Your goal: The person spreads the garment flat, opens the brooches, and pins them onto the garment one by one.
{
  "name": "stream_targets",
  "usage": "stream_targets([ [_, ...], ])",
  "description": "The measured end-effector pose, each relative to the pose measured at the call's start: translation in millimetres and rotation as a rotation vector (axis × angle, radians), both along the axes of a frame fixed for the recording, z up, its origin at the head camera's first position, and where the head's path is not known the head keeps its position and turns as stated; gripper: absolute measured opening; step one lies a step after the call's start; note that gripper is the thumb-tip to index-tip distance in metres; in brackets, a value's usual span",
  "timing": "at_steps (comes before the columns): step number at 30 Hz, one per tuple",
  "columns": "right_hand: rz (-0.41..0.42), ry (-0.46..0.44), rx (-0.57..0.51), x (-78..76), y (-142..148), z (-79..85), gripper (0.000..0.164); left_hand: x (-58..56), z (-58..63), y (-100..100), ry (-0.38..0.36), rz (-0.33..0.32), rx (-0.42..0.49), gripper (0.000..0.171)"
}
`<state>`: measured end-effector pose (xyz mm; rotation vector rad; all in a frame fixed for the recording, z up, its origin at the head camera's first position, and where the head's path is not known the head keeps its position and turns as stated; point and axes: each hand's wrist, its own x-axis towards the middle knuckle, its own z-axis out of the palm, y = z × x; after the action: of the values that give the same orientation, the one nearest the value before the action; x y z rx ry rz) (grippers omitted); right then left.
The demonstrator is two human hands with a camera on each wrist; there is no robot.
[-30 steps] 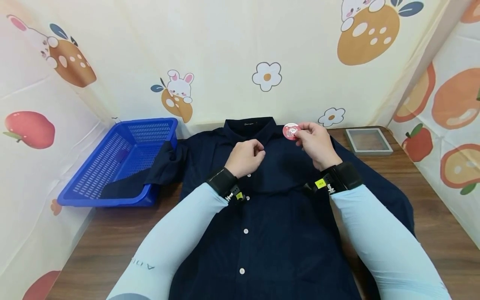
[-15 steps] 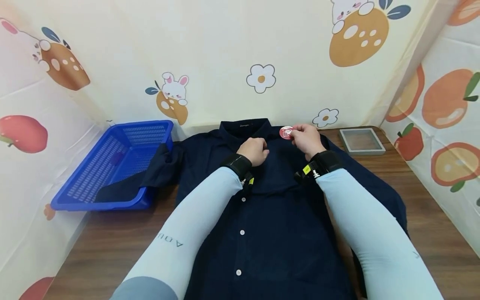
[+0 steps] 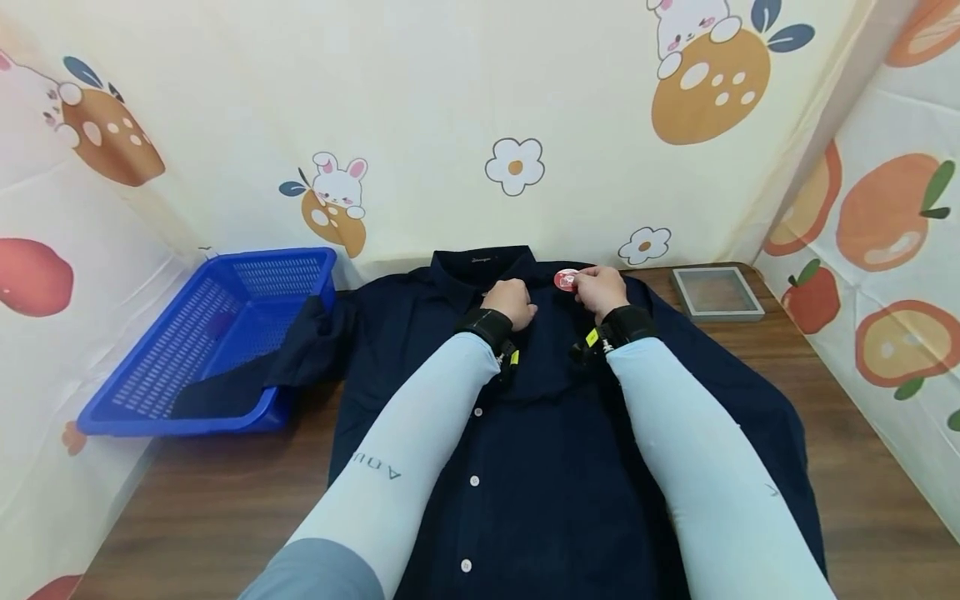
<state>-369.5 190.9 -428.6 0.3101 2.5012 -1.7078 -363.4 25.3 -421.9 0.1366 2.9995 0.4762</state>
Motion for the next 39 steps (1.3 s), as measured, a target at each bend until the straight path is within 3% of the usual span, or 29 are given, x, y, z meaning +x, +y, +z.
stream_targets([
  [7,-0.006,-0.041,-0.017,-8.8,-8.2,-12.5,0.039,-13.0,-17.5,10.0,0.001,0.037,0.051,0.016],
  [14,-0.01,-0.035,-0.03,-12.0,-15.5,-21.5,0.035,-18.3,-29.0,13.3,-0.017,0.085,0.072,0.013],
  [23,-0.025,-0.053,-0.063,-16.0,-18.3,-28.1,0.033,-16.3,-29.9,16.0,-0.011,0.108,0.079,0.026],
  [31,-0.026,-0.059,-0.068,-21.0,-17.7,-33.5,0.034,-22.7,-30.7,19.5,-0.051,0.195,0.08,0.048],
  [39,-0.07,-0.061,-0.049,-20.4,-19.7,-32.8,0.033,-27.0,-26.7,23.4,-0.056,0.257,0.085,0.049],
])
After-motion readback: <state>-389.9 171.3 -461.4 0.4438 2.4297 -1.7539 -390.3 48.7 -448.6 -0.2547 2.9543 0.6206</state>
